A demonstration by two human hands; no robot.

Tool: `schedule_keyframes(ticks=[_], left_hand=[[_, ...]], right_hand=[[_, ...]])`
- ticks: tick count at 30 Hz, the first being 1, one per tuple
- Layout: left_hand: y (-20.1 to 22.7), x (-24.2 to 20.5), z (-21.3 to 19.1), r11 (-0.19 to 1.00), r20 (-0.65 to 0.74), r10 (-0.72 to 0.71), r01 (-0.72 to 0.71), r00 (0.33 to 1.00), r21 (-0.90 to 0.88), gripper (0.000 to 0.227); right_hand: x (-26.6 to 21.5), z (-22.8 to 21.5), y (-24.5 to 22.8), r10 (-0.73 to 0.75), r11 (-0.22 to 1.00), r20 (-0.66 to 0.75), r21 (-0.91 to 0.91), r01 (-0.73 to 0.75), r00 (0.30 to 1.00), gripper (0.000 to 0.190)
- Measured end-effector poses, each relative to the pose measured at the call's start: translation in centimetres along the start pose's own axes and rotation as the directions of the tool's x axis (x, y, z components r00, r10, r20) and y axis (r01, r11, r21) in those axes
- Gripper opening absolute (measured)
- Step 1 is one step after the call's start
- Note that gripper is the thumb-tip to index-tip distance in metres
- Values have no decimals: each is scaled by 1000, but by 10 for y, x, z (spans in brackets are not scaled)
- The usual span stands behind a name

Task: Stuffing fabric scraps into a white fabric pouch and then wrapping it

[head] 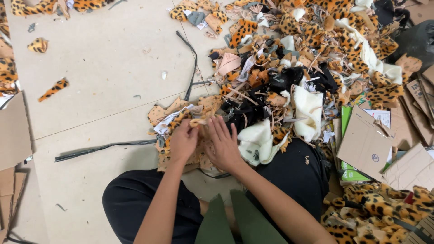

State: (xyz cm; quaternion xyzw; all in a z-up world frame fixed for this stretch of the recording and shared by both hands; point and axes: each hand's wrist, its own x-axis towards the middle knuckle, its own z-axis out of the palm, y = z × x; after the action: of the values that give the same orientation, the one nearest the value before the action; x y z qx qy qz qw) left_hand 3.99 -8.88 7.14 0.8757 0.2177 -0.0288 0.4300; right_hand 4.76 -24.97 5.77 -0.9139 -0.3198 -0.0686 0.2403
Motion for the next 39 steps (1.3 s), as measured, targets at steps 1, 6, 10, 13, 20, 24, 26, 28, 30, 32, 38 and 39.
schedule_keyframes(ticks=[1,6,10,13,20,24,26,28,30,32,38,39], left_hand=[[-9,4,9,1000,-3,-1,1,1000,-1,22],[-40,24,38,823,-198,359,-208,912,529,27],[-34,13,16,787,-192,476,-318,858,529,29],[-55,14,19,742,-24,476,-387,879,547,24],[-67,6,1,826,-125,380,-275,917,493,51],[-61,7,-7,831,82,200,-213,976,513,59],[-75,15,3,824,80,222,-231,972,517,60],[-83,16,8,817,73,233,-236,970,526,61],[-82,16,9,864,-64,254,-197,965,464,56],[-71,27,24,837,-204,398,-264,894,479,39],[-2,42,101,872,-183,490,-478,852,110,12],[0,53,125,866,-106,501,-497,859,64,15]], right_hand=[[-2,14,3,-3,1000,0,0,3,1000,83],[-10,70,20,82,995,174,-69,-71,981,90],[-2,62,8,91,995,150,17,-95,984,85],[4,71,7,53,998,112,-32,-50,992,80],[24,87,2,-79,974,14,-212,80,997,74],[17,114,10,-49,965,-2,-257,47,999,70],[19,114,10,-19,975,9,-220,20,1000,71],[18,107,9,5,985,25,-173,0,1000,71],[23,93,9,28,999,116,-47,-23,993,75],[35,52,19,33,998,104,-49,-28,994,73],[30,-23,105,151,975,-202,-129,-179,968,33],[29,-44,115,222,938,-222,-216,-270,949,33]])
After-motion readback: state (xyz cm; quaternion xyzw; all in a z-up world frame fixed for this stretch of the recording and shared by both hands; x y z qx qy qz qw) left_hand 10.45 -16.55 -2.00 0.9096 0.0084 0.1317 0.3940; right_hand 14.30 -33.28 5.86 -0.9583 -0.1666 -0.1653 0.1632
